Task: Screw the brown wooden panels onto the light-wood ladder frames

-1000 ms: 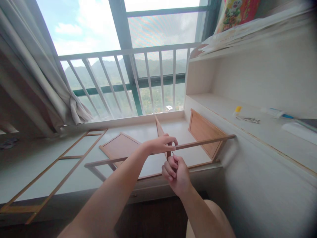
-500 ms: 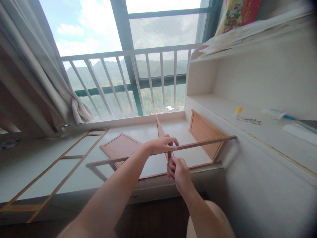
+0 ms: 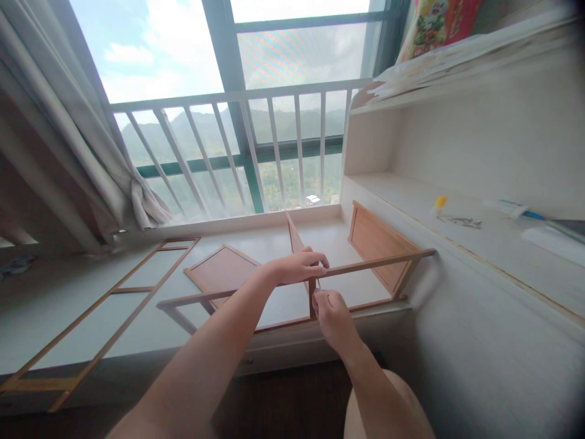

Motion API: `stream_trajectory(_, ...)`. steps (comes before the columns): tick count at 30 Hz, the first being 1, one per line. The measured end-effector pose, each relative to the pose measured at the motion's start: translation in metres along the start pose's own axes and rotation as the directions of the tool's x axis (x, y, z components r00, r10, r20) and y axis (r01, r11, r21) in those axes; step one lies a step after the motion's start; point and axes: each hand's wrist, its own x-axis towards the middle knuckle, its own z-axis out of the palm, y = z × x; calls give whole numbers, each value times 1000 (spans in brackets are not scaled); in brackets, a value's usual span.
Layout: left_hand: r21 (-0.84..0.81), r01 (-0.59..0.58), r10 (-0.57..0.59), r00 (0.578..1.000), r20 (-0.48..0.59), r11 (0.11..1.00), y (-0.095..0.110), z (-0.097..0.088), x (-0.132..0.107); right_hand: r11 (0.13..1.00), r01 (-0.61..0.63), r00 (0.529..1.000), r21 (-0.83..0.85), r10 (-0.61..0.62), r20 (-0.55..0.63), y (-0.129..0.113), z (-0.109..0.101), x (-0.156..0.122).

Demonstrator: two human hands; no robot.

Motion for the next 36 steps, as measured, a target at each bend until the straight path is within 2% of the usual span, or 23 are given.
stream_trajectory(2, -2, 0, 0, 1000, -4, 1000, -1, 0, 0, 995, -51, 999, 91, 49, 22, -2, 7, -2)
stream_trajectory(4, -6, 5, -5, 1000, -7, 1000, -1, 1, 1, 941, -161, 987, 296, 147, 70, -6, 15, -4)
stream_trajectory(6, -7, 5, -6, 1000, -7, 1000, -1, 1, 1, 820, -222, 975, 528, 182, 128, -12, 22, -7)
stream_trajectory(9, -5, -2, 2, 1000, -5, 1000, 0, 1, 2, 595, -247, 967, 765, 107, 229, -20, 24, -12)
stream_trajectory(12, 0, -4, 4, 1000, -9, 1000, 1, 1, 2, 446, -294, 952, 846, 60, 299, -24, 22, -15)
stream_trajectory(20, 5, -15, 15, 1000, -15, 1000, 0, 0, 2, 322, -297, 952, 899, 24, 306, -26, 19, -20)
stream_trajectory(23, 1, -21, 21, 1000, -20, 1000, -2, 1, 2, 386, -278, 955, 880, 16, 295, -29, 21, -22)
stream_trajectory(26, 7, -16, 16, 1000, -15, 1000, -2, 1, 2, 561, -226, 969, 796, 44, 244, -27, 21, -22)
stream_trajectory(29, 2, -10, 10, 1000, -9, 1000, -2, 1, 3, 747, -220, 971, 627, 107, 214, -17, 20, -16)
stream_trajectory(31, -2, -12, 12, 1000, -7, 1000, -2, 1, 3, 836, -217, 971, 504, 130, 201, -10, 19, -11)
stream_trajectory(33, -4, -15, 15, 1000, -7, 1000, -2, 1, 3, 892, -210, 971, 399, 143, 192, -3, 16, -6)
stream_trajectory(36, -17, -18, 18, 1000, -11, 1000, -3, 1, 2, 923, -223, 971, 313, 182, 157, 4, 14, 0)
